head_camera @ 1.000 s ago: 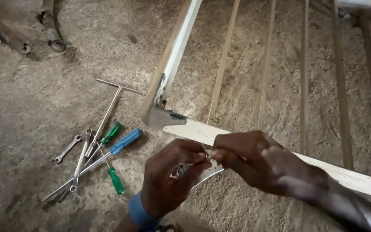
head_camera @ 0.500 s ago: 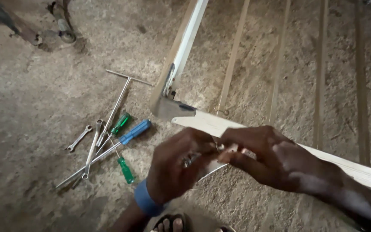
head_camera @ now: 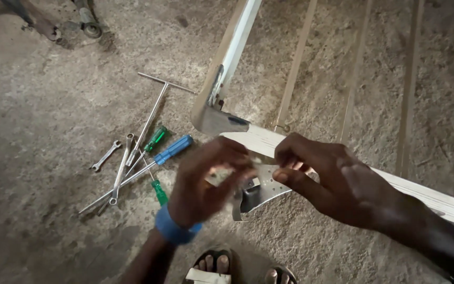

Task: Assemble or repair a white metal frame using bolts and hand tools.

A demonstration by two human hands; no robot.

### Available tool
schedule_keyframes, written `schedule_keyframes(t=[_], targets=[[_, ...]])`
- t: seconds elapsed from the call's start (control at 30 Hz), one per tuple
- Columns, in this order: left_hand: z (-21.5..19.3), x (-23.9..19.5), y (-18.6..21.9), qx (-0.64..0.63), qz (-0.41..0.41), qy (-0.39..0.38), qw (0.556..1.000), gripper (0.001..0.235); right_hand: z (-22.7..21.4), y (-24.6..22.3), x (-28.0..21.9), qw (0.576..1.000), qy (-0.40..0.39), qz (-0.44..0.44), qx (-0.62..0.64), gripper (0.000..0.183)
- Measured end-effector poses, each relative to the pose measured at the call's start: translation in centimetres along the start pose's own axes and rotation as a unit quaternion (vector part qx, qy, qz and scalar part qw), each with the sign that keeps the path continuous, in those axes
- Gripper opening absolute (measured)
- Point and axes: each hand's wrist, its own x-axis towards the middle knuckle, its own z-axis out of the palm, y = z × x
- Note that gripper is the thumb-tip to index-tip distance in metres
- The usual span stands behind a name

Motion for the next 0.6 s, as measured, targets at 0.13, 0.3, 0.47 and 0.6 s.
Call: schedule_keyframes(t=[0.13,0.3,0.47,0.6], targets=[[-1.0,-3.6,-7.1,0.091,-0.080,0.043,0.992,0.014,0.8,0.8,0.0,0.998,-0.007,-0.008,0.059,0.043],[-0.4,-10.7,-16.1,0.115,-0.239,0.001,0.964,0.015,5.2,3.2,-0.5,0.990,-0.107,-0.028,0.088,0.045],[0.0,-13.9,-18.6,0.261,-0.280,-0.101,0.918,0.039,8.9,6.2,-0.9,0.972,-0.219,-0.074,0.036,0.048],[0.3,-14.3,-18.7,0.290,-0.273,-0.126,0.909,0.058,15.3,11.9,-1.2,0.964,-0.262,-0.025,0.040,0.043]])
